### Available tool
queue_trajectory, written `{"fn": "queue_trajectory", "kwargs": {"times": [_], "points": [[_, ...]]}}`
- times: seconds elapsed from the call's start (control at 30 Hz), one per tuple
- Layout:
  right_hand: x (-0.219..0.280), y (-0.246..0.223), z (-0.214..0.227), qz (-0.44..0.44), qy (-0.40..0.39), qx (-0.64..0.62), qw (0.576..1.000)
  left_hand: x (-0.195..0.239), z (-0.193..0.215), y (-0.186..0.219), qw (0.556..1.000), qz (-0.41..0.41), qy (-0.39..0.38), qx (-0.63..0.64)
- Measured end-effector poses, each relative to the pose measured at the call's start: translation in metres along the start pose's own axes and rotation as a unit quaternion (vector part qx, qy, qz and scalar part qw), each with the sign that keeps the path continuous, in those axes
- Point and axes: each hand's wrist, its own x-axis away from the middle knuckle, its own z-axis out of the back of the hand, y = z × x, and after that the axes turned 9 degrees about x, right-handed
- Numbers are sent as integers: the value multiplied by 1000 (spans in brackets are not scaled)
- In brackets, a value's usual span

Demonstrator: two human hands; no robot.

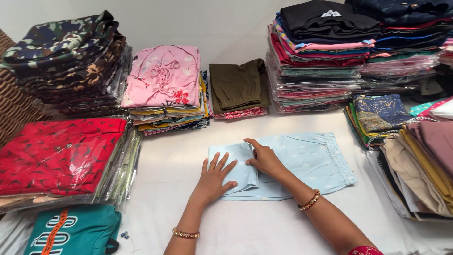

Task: The person folds several pairs of shorts on a white table. They handle a patterned pair, a yellow pair, a maroon pair, and a light blue pair, folding each neatly and stacking them on the right side of the table.

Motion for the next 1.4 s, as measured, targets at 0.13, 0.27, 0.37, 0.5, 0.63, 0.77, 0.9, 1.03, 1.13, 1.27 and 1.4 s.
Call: {"fn": "queue_trajectory", "kwargs": {"times": [0.13, 0.27, 0.37, 0.5, 0.63, 0.77, 0.9, 1.03, 1.13, 1.27, 1.4], "points": [[12, 16, 4, 16, 21, -5, 1000, 0, 5, 20, 998, 20, -50, -35], [15, 23, 10, 28, 40, 2, 999, 1, 1, 27, 998, -21, -25, -53], [16, 26, 18, 5, 38, 4, 999, 0, -4, 31, 997, -29, -43, -60], [17, 32, 21, 0, 33, 3, 999, -3, -2, 40, 995, -12, -72, -69], [18, 32, 25, -5, 28, 1, 1000, -15, -7, 49, 993, 12, -91, -70], [14, 39, 21, -3, 31, -4, 1000, -39, -26, 53, 992, 42, -98, -67], [12, 50, 17, 15, 49, -7, 999, -62, -40, 60, 994, 40, -87, -56], [29, 37, 26, -27, 27, 37, 999, -67, -41, 64, 994, 36, -88, -62], [48, 37, 18, 91, 166, 178, 966, -67, -49, 56, 994, 16, -76, -74], [57, 56, -3, 188, 70, 213, 956, -66, -54, 51, 993, -16, -51, -104], [59, 53, 4, 138, -38, 249, 958, -68, -46, 57, 996, -13, -52, -75]]}}
